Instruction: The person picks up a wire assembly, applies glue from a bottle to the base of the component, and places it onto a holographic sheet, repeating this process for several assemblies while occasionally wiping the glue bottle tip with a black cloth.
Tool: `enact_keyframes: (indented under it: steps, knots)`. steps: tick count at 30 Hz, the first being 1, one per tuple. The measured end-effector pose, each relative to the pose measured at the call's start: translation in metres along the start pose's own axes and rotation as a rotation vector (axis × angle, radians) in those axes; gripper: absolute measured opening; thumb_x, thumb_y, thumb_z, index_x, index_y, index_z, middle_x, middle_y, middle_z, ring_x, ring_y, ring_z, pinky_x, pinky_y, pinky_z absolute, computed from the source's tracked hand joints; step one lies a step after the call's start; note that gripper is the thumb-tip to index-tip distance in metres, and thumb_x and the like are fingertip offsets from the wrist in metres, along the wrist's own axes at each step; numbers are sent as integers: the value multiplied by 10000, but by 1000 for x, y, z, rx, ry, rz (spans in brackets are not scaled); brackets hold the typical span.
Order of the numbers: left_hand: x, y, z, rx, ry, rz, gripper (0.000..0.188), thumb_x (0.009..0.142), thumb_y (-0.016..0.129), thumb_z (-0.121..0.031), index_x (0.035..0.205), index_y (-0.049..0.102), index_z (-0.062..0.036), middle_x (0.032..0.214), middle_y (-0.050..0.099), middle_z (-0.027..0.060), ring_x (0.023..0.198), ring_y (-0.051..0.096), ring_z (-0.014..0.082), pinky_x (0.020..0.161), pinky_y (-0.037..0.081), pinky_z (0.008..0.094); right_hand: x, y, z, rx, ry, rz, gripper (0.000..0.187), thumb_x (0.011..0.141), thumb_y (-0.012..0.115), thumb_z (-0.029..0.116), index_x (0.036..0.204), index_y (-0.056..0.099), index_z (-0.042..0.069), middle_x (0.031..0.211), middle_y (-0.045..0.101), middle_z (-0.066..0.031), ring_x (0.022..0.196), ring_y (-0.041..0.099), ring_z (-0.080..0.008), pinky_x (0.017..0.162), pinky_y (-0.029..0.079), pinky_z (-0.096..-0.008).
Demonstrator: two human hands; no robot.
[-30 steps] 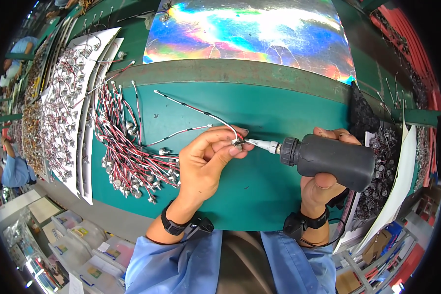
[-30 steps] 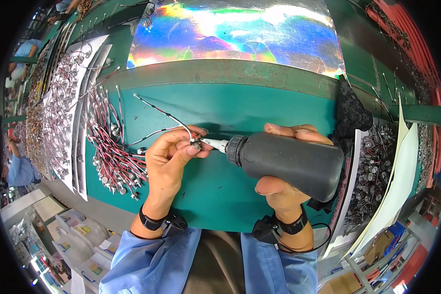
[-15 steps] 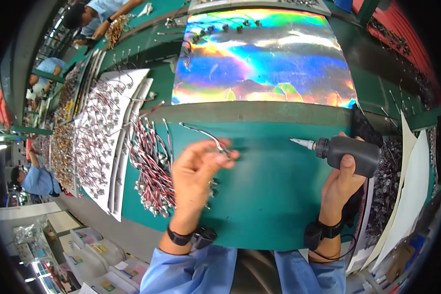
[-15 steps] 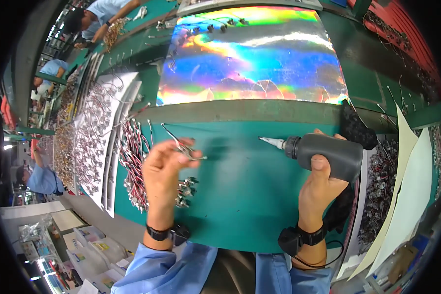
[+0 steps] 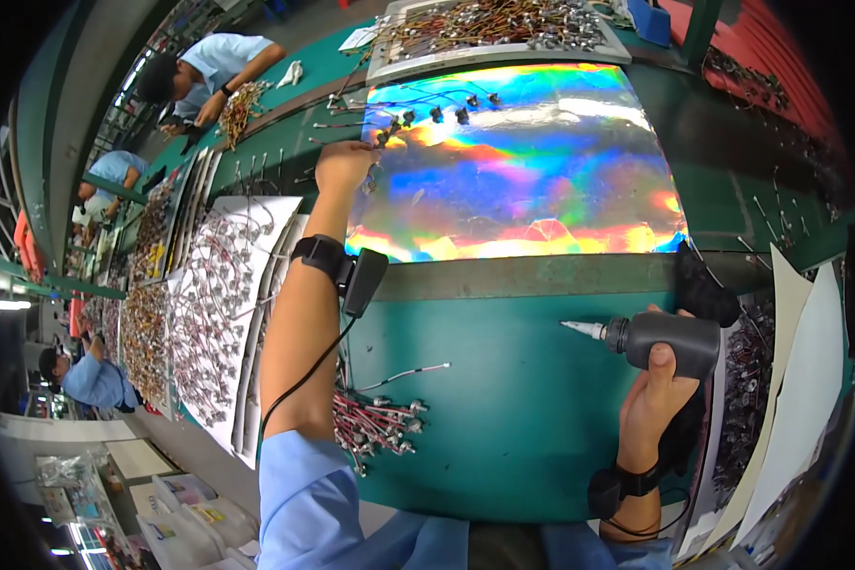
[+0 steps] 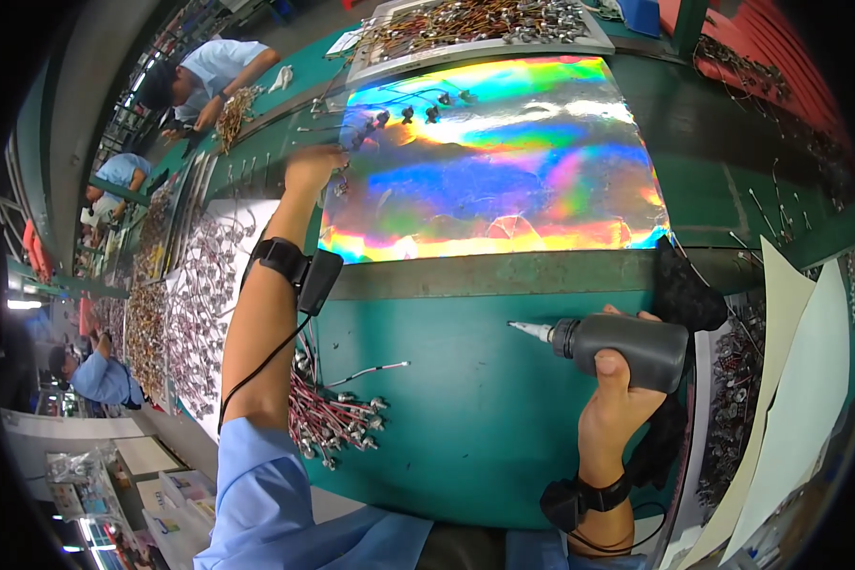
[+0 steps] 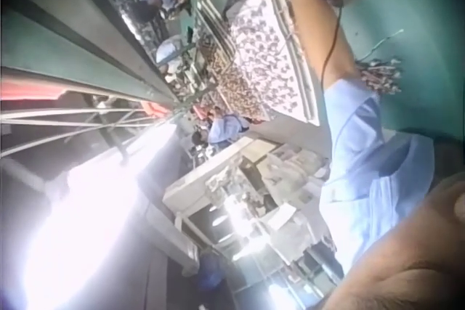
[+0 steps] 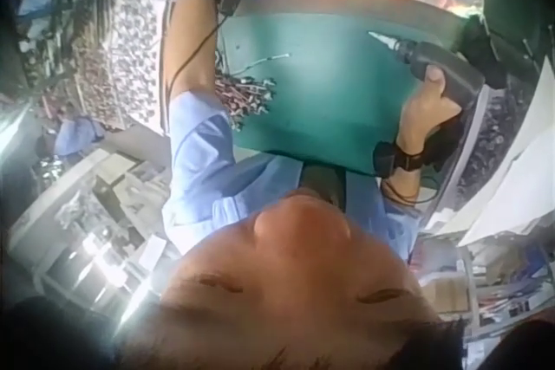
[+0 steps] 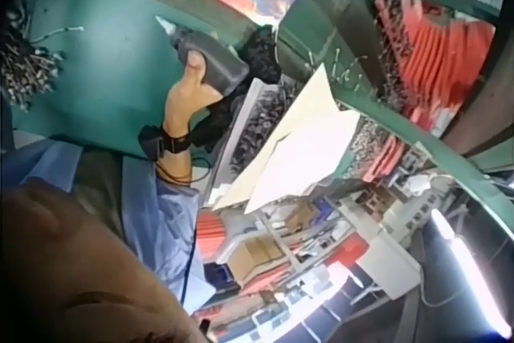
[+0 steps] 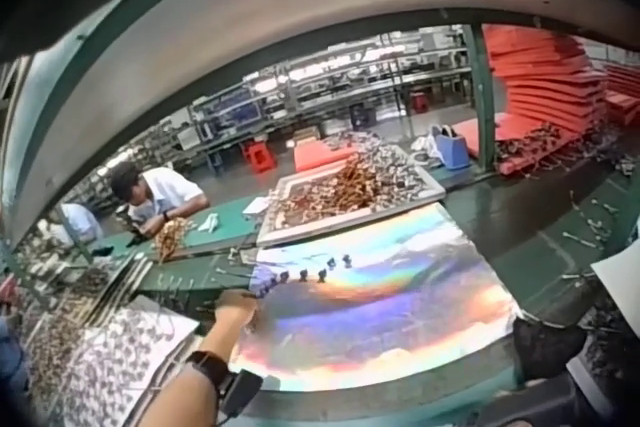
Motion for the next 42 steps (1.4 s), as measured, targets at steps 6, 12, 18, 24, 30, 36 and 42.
enact_keyframes:
  steps: [6, 12, 18, 24, 30, 36, 42]
  knots:
    - [17, 28, -14, 182, -85, 56, 209, 655, 662, -261, 823, 676, -138, 778, 645, 76, 699, 621, 210, 632, 472, 306, 5, -5, -2, -12, 45, 1, 557, 757, 626, 221, 1153, 338, -46, 990, 514, -148, 976, 513, -236, 879, 381, -316]
    - [18, 27, -14, 164, -180, 97, 212, 670, 647, -267, 828, 672, -127, 800, 643, 91, 724, 620, 238, 645, 474, 317, 9, -9, -6, -30, 66, -18, 536, 767, 608, 207, 1153, 335, -45, 996, 513, -149, 973, 514, -232, 877, 384, -312]
    - [6, -38, 3, 157, 190, -22, 244, 686, 640, -274, 837, 665, -85, 800, 645, 96, 731, 619, 219, 664, 467, 302, 4, -6, -1, -4, 20, -7, 521, 775, 605, 205, 1150, 342, -43, 1010, 507, -151, 970, 517, -231, 866, 393, -312]
    - [-120, -112, -51, -238, 202, -17, 213, 723, 635, -178, 858, 639, -13, 751, 616, 89, 654, 545, 136, 631, 435, 240, 2, 1, -2, 62, -3, -49, 460, 802, 592, 213, 1122, 387, -47, 990, 519, -141, 956, 527, -225, 850, 406, -309]
    - [-257, -144, -22, -144, 212, 128, 89, 754, 589, -63, 801, 615, 8, 725, 563, 81, 645, 521, 155, 612, 426, 275, -3, 9, -1, 85, 69, 27, 380, 819, 572, 262, 1036, 464, -31, 937, 548, -117, 794, 522, -138, 699, 413, -241]
    - [-338, -118, 22, -26, 179, 100, 95, 727, 580, -29, 811, 605, 9, 740, 551, 106, 695, 538, 265, 624, 428, 312, -10, 12, -13, 119, 155, 101, 365, 790, 601, 290, 957, 515, -23, 887, 565, -88, 750, 533, -107, 646, 431, -219]
    - [-323, -117, 32, 264, 145, -135, 120, 706, 614, -85, 797, 604, -7, 765, 524, 96, 740, 523, 268, 638, 428, 343, -14, 13, -12, 85, 146, 104, 352, 789, 603, 287, 947, 518, -16, 882, 565, -83, 733, 534, -104, 616, 426, -215]
Point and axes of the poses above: each hand's wrist, its own x-axis towards the middle knuckle, its own y-axis out of the palm, z = x × y, the point moved 3 cm from there along x, towards the middle knuckle
